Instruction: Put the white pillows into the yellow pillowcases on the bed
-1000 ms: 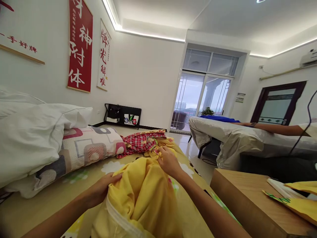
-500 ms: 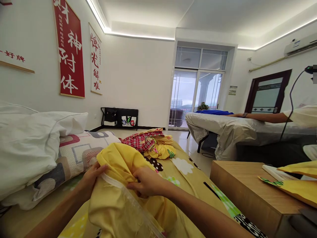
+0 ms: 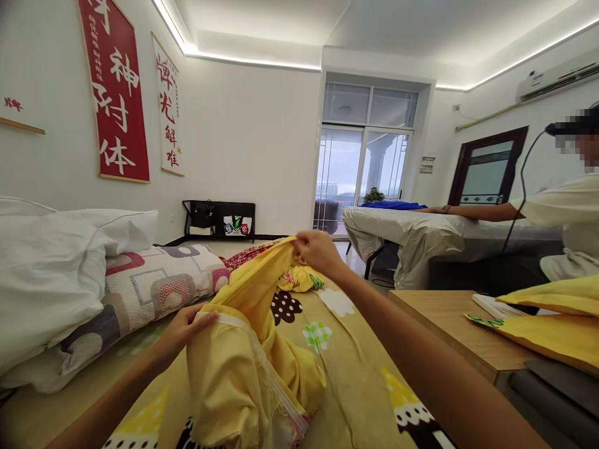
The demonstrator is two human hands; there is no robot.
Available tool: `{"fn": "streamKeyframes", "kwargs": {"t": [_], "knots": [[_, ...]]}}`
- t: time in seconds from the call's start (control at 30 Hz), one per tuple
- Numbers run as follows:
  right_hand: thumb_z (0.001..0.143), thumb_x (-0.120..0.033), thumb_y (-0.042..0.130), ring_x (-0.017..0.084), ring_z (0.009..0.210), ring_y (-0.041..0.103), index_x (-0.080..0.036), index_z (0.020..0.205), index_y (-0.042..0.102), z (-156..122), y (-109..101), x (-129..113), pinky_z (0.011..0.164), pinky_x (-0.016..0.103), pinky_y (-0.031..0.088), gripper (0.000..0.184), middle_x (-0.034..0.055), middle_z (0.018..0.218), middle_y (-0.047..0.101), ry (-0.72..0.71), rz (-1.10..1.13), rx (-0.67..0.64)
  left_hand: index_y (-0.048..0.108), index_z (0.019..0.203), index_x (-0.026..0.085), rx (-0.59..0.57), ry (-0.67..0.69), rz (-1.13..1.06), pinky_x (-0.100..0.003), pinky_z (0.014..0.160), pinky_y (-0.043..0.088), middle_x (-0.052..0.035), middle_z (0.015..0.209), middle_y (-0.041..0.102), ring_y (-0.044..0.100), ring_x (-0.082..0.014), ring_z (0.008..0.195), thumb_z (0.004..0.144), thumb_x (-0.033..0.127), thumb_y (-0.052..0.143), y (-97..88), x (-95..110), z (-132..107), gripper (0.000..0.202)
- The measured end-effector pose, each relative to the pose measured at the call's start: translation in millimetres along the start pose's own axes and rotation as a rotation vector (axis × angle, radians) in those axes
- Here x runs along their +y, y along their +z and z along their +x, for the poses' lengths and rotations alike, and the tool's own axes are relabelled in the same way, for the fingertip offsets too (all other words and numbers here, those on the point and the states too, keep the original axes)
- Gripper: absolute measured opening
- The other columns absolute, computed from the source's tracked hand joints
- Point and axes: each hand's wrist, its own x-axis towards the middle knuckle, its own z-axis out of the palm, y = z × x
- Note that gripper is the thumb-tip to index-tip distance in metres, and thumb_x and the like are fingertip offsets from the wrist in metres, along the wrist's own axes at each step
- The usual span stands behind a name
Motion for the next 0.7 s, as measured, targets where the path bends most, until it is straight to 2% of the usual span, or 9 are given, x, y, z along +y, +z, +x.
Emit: {"fn": "streamKeyframes", "kwargs": {"t": [0.17, 0.3, 0.37, 0.4, 0.47, 0.53, 0.57, 0.63, 0.7], "knots": [[0.084, -0.023, 0.053, 0.007, 0.038, 0.052, -0.017, 0.068, 0.053, 21.1, -29.8, -25.5, 0.036, 0.019, 0.031, 0.018, -0.0029, 0.06, 0.055, 0.183, 0.54, 0.35, 0.068, 0.09, 0.019, 0.093, 0.334, 0.34, -0.026, 0.073, 0.039, -0.0028, 0.085, 0.061, 0.053, -0.019, 0.083, 0.084, 0.042, 0.057, -6.4, 13.2, 1.6, 0.026], [0.091, -0.016, 0.038, 0.008, 0.043, 0.058, -0.019, 0.076, 0.046, 34.9, -44.6, -56.3, 0.036, 0.016, 0.036, 0.017, -0.0023, 0.065, 0.056, 0.288, 0.866, 0.575, 0.067, 0.085, 0.019, 0.335, 0.333, 0.48, -0.029, 0.072, 0.038, -0.0049, 0.088, 0.063, 0.054, -0.0206, 0.081, 0.078, 0.034, 0.06, -7.8, 28.1, 8.1, 0.018], [0.093, -0.014, 0.033, 0.012, 0.053, 0.064, -0.019, 0.079, 0.043, 40.5, -44.1, -75.6, 0.042, 0.018, 0.043, 0.018, 0.0003, 0.072, 0.058, 0.266, 0.95, 0.554, 0.064, 0.087, 0.019, 0.442, 0.326, 0.388, -0.029, 0.069, 0.039, -0.0037, 0.083, 0.063, 0.055, -0.02, 0.076, 0.076, 0.035, 0.06, 1.3, 44.5, 6.9, 0.02], [0.094, -0.014, 0.034, 0.013, 0.059, 0.067, -0.018, 0.08, 0.043, 42.9, -41.8, -86.2, 0.045, 0.018, 0.046, 0.017, 0.001, 0.075, 0.058, 0.231, 0.969, 0.503, 0.063, 0.087, 0.019, 0.413, 0.323, 0.333, -0.029, 0.067, 0.039, -0.0025, 0.077, 0.063, 0.055, -0.0192, 0.071, 0.077, 0.037, 0.058, 9.8, 54.4, 4.0, 0.021], [0.094, -0.014, 0.036, 0.015, 0.07, 0.069, -0.017, 0.081, 0.044, 46.4, -35.8, -108.4, 0.052, 0.019, 0.05, 0.016, 0.0008, 0.078, 0.056, 0.151, 0.98, 0.383, 0.061, 0.08, 0.02, 0.199, 0.313, 0.325, -0.028, 0.061, 0.038, -0.0006, 0.066, 0.059, 0.053, -0.0176, 0.062, 0.078, 0.043, 0.058, 34.0, 73.3, -5.2, 0.024], [0.095, -0.014, 0.035, 0.015, 0.08, 0.069, -0.015, 0.081, 0.045, 47.5, -33.4, -130.8, 0.06, 0.02, 0.051, 0.017, -0.0005, 0.08, 0.054, 0.087, 0.984, 0.298, 0.061, 0.078, 0.021, 0.032, 0.32, 0.497, -0.029, 0.062, 0.038, -0.0021, 0.066, 0.059, 0.054, -0.0197, 0.063, 0.075, 0.05, 0.062, 61.3, 83.0, -13.6, 0.029], [0.095, -0.014, 0.034, 0.015, 0.084, 0.069, -0.014, 0.081, 0.045, 46.7, -35.7, -141.2, 0.063, 0.02, 0.051, 0.018, -0.0014, 0.08, 0.054, 0.06, 0.991, 0.285, 0.062, 0.082, 0.02, 0.023, 0.33, 0.622, -0.031, 0.065, 0.039, -0.0047, 0.073, 0.061, 0.056, -0.0231, 0.07, 0.072, 0.051, 0.066, 72.7, 82.5, -15.1, 0.033], [0.094, -0.014, 0.036, 0.018, 0.089, 0.068, -0.013, 0.079, 0.044, 42.2, -50.4, -158.5, 0.065, 0.021, 0.049, 0.016, -0.0031, 0.077, 0.053, 0.01, 1.017, 0.307, 0.059, 0.099, 0.018, 0.109, 0.323, 0.829, -0.038, 0.076, 0.041, -0.0117, 0.094, 0.062, 0.057, -0.033, 0.091, 0.069, 0.045, 0.068, 84.6, 70.4, -9.7, 0.041], [0.091, -0.011, 0.037, 0.024, 0.094, 0.066, -0.013, 0.075, 0.043, 34.1, -78.7, -168.0, 0.064, 0.023, 0.048, 0.018, -0.004, 0.071, 0.052, -0.058, 1.047, 0.394, 0.055, 0.108, 0.015, 0.215, 0.238, 0.911, -0.045, 0.083, 0.04, -0.0182, 0.109, 0.058, 0.053, -0.0397, 0.105, 0.072, 0.03, 0.062, 79.3, 48.8, 6.9, 0.04]]}}
